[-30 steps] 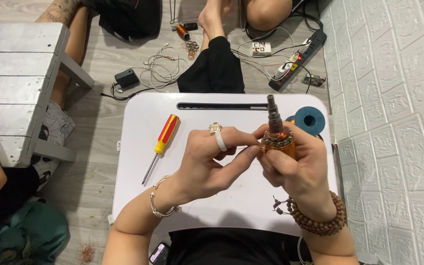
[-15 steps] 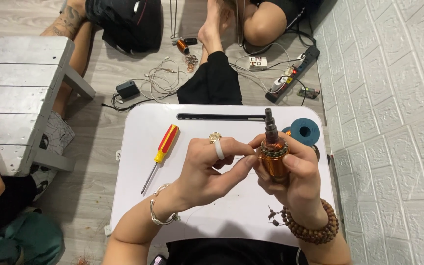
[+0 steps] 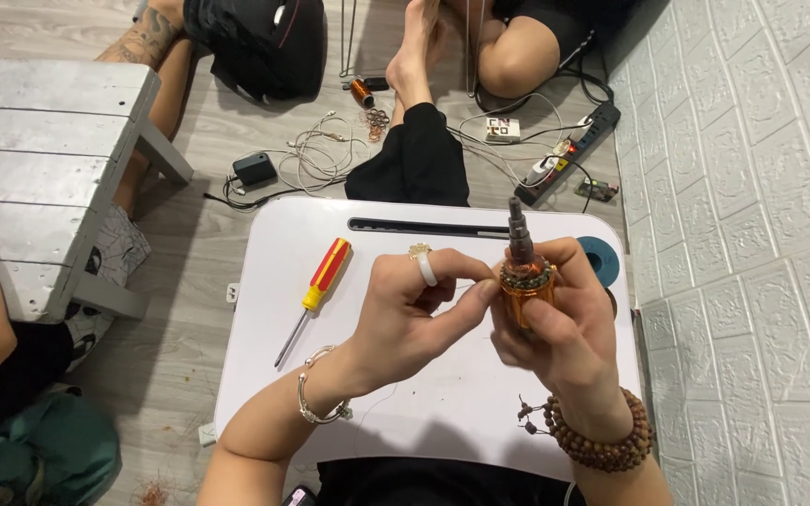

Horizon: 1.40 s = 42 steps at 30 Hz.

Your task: Manually winding thin copper wire around a motor armature to create coils.

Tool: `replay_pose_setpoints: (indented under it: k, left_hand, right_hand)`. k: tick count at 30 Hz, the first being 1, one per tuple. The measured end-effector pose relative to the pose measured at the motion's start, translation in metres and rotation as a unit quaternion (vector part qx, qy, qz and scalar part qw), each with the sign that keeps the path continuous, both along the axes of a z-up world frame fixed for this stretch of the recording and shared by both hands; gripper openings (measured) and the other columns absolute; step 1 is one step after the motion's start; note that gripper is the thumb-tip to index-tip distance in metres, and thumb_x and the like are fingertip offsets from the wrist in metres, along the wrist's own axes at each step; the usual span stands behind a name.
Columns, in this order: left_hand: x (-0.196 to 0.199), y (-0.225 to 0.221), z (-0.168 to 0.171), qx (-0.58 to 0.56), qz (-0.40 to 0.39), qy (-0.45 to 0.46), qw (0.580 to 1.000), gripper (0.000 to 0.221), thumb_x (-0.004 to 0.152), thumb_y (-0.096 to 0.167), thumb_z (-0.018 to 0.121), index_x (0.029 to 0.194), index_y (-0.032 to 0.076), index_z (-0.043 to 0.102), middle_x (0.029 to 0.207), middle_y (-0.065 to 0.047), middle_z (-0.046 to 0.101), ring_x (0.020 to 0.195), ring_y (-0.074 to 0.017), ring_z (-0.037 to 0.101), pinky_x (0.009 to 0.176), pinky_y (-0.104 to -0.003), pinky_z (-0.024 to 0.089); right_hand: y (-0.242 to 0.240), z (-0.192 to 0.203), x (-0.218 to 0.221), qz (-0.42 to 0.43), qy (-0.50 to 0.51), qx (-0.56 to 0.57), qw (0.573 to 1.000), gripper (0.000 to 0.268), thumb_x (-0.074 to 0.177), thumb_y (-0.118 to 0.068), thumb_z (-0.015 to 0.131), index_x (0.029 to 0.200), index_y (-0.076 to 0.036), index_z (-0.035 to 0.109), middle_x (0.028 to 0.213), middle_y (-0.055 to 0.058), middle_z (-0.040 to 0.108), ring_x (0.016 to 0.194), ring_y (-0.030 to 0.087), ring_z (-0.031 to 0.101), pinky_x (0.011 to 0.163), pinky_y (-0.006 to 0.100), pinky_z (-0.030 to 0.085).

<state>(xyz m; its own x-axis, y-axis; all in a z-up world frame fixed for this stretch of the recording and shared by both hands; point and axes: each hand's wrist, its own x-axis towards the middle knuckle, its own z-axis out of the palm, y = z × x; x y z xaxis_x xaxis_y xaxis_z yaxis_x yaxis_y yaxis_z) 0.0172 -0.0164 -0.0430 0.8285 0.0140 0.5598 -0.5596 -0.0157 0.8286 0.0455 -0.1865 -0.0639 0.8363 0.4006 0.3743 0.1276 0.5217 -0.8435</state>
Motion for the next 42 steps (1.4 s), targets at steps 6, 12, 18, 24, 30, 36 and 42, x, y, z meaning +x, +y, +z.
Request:
replay_pose_setpoints:
  k: [6,12,18,24,30,36,42]
  left_hand:
    - [0.003,-0.001,-0.001,0.000,0.015,0.000,1.000,0.006,0.089,0.005,0.069,0.090,0.010,0.073,0.044,0.003,0.041,0.045,-0.0049,0.029,0.040,-0.018,0.031]
    - [-0.001,0.002,0.005,0.018,0.023,0.005,1.000,0.008,0.088,0.005,0.068,0.090,0.010,0.074,0.043,0.004,0.034,0.045,-0.0058,0.028,0.040,-0.019,0.032]
    - [-0.002,0.006,0.011,0.029,0.043,0.003,0.999,0.007,0.088,0.005,0.069,0.089,0.010,0.074,0.043,0.003,0.036,0.044,-0.0058,0.028,0.039,-0.019,0.033]
    - [0.003,0.004,0.011,0.027,0.055,0.003,0.998,0.004,0.088,0.006,0.070,0.087,0.008,0.074,0.044,0.002,0.041,0.045,-0.0053,0.030,0.040,-0.020,0.032]
    - [0.002,-0.001,0.016,0.027,0.057,-0.006,0.998,0.006,0.088,0.004,0.069,0.088,0.009,0.073,0.044,0.002,0.038,0.046,-0.0058,0.029,0.040,-0.020,0.032]
    - [0.004,0.001,0.010,0.030,0.057,-0.020,0.998,0.005,0.090,0.005,0.069,0.088,0.009,0.072,0.045,0.001,0.044,0.046,-0.0055,0.030,0.040,-0.019,0.030]
    - [0.003,0.003,0.005,0.026,0.036,-0.003,0.999,0.007,0.089,0.003,0.067,0.086,0.007,0.072,0.048,-0.002,0.060,0.043,-0.0059,0.033,0.038,-0.019,0.031]
  right_hand:
    - [0.008,-0.004,0.002,-0.032,0.000,0.001,0.999,0.044,0.095,-0.021,0.047,0.126,0.010,0.044,0.091,0.022,0.058,0.049,0.006,0.047,0.037,0.023,0.048]
    - [0.014,-0.007,-0.001,-0.019,0.023,0.040,0.999,0.047,0.098,-0.027,0.046,0.127,0.010,0.045,0.088,0.020,0.057,0.045,0.006,0.047,0.035,0.023,0.047]
    - [0.011,-0.008,0.003,-0.027,0.002,-0.058,0.998,0.053,0.097,-0.031,0.042,0.127,0.012,0.050,0.082,0.018,0.059,0.046,0.010,0.049,0.034,0.023,0.045]
    - [0.011,0.005,0.007,-0.040,-0.078,-0.110,0.990,0.054,0.085,-0.009,0.054,0.132,0.016,0.048,0.085,0.022,0.061,0.057,0.013,0.054,0.042,0.025,0.048]
    - [0.006,0.013,0.007,-0.040,-0.073,-0.089,0.993,0.052,0.088,0.000,0.057,0.136,0.014,0.046,0.102,0.028,0.063,0.077,0.021,0.062,0.058,0.030,0.055]
    - [0.008,-0.014,0.015,-0.026,0.020,-0.016,0.999,0.050,0.086,-0.013,0.058,0.128,0.012,0.048,0.092,0.025,0.064,0.059,0.009,0.054,0.048,0.022,0.049]
    - [0.005,-0.020,0.015,-0.023,0.049,0.004,0.999,0.050,0.082,-0.015,0.059,0.123,0.011,0.049,0.084,0.024,0.063,0.050,0.006,0.047,0.041,0.022,0.043]
